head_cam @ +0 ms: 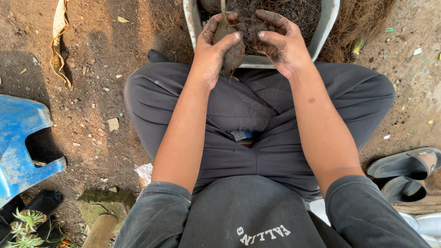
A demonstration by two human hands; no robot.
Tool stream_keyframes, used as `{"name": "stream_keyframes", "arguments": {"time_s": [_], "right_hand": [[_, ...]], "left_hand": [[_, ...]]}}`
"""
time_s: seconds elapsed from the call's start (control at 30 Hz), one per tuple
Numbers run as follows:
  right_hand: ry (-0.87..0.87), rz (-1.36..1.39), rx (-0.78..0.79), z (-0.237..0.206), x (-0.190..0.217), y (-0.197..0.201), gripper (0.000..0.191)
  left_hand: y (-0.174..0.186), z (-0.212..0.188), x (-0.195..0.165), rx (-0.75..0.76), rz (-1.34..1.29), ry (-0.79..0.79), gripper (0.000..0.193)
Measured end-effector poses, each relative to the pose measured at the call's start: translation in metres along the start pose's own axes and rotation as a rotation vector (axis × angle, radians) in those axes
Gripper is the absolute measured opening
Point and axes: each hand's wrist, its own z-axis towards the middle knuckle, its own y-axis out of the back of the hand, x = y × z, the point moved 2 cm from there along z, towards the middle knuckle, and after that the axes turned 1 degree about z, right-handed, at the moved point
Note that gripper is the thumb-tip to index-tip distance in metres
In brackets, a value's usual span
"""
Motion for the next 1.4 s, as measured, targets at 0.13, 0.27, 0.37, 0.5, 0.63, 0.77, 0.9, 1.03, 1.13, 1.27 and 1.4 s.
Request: {"name": "stream_keyframes", "arguments": {"time_s": [0.13,0.27,0.37,0.5,0.63,0.77,0.9,1.03,1.13,1.27,1.4], "right_hand": [[-0.015,0.017,0.038,-0.002,0.002,0.003,0.047],[0.034,0.005,0.086,-0.005,0.007,0.002,0.04],[0.068,-0.012,0.098,-0.008,0.012,0.0,0.049],[0.034,-0.173,0.094,-0.008,0.015,-0.002,0.054],[0.045,-0.289,0.145,-0.009,0.015,0.0,0.046],[0.082,-0.328,0.133,-0.01,0.015,0.004,0.039],[0.098,-0.405,0.069,-0.008,0.01,0.006,0.035],[0.212,-0.369,0.081,-0.005,0.01,0.011,0.038],[0.262,-0.26,0.086,-0.005,0.014,0.019,0.043],[0.253,-0.245,0.041,-0.008,0.019,0.029,0.045],[0.256,-0.233,0.016,-0.008,0.02,0.034,0.044]], "left_hand": [[-0.002,0.0,0.001,-0.022,0.019,0.083,0.041],[-0.003,-0.001,-0.001,0.0,0.047,0.056,0.04],[-0.004,-0.001,0.0,0.013,0.073,0.034,0.039],[-0.004,-0.001,0.002,0.022,0.102,0.008,0.038],[-0.003,-0.002,0.001,0.026,0.122,0.012,0.039],[-0.003,-0.003,-0.002,0.009,0.124,0.028,0.039],[-0.005,-0.005,-0.006,-0.027,0.24,0.046,0.04],[-0.006,-0.005,-0.008,-0.057,0.241,0.043,0.039],[-0.005,-0.004,-0.007,-0.064,0.24,0.051,0.038],[-0.004,-0.003,-0.005,-0.063,0.187,0.031,0.036],[0.0,-0.002,-0.002,-0.075,0.181,-0.045,0.034]]}}
